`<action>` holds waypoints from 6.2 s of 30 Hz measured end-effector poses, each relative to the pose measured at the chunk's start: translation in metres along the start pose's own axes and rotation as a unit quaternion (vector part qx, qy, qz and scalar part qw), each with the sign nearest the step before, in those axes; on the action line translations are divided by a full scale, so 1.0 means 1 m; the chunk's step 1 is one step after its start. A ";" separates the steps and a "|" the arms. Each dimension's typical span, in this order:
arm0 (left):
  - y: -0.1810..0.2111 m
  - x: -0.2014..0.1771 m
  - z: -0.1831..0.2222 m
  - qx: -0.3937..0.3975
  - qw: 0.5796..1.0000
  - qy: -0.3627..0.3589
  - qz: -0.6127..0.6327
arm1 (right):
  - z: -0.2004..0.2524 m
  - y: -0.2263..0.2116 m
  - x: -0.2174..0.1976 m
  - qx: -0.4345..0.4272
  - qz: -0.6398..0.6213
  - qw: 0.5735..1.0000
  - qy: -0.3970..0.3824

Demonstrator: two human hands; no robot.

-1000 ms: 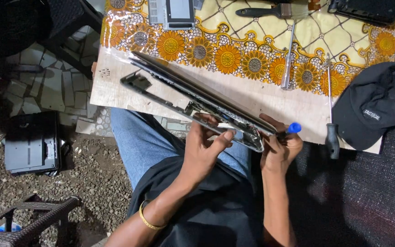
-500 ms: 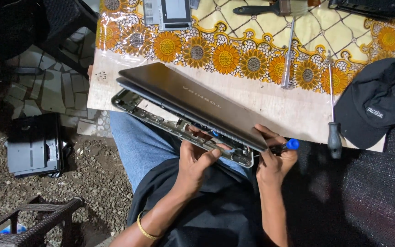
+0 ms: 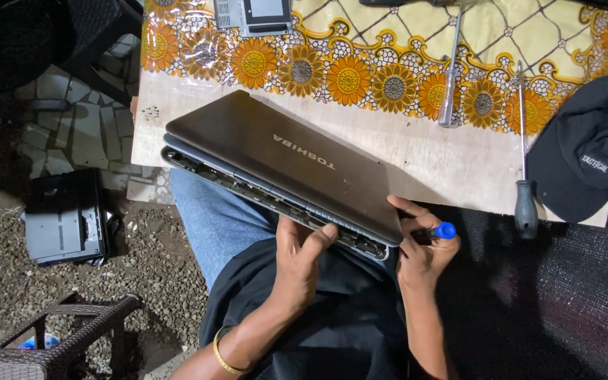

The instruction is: Disassembling a laptop by removing the keyboard and prying open the internal casing using a screwdriver.

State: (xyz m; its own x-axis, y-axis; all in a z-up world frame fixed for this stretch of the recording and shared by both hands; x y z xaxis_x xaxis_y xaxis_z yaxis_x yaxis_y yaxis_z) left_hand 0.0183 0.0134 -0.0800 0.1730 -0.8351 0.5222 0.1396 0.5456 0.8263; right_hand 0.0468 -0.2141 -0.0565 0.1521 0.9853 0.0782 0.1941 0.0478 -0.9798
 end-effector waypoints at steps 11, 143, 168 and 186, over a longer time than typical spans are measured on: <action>0.009 -0.009 0.003 -0.070 0.994 0.059 -0.053 | -0.002 0.007 -0.003 -0.013 0.003 1.000 0.004; 0.009 -0.004 -0.017 -0.022 0.999 0.017 -0.034 | -0.106 -0.021 -0.012 -0.030 0.165 0.972 -0.163; 0.002 -0.011 -0.008 -0.067 0.997 0.036 0.002 | -0.223 0.039 -0.028 0.058 0.239 0.969 0.017; 0.044 0.034 -0.035 -0.009 1.000 0.003 0.021 | -0.084 -0.076 0.038 0.023 0.036 0.937 -0.347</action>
State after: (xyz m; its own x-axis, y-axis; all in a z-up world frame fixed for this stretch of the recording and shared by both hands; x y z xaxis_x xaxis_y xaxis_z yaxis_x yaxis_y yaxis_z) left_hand 0.0644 0.0117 -0.0334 0.1857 -0.8114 0.5543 0.1507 0.5809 0.7999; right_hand 0.1189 -0.1936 0.0368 -0.5073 0.8545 -0.1116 0.1630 -0.0321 -0.9861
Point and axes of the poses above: each hand's wrist, its own z-axis away from the middle knuckle, its own x-axis out of the palm, y = z × x, the point moved 8 cm from there along -z, towards the middle knuckle, and after that the axes turned 9 degrees about -y, right-handed, at the moved point
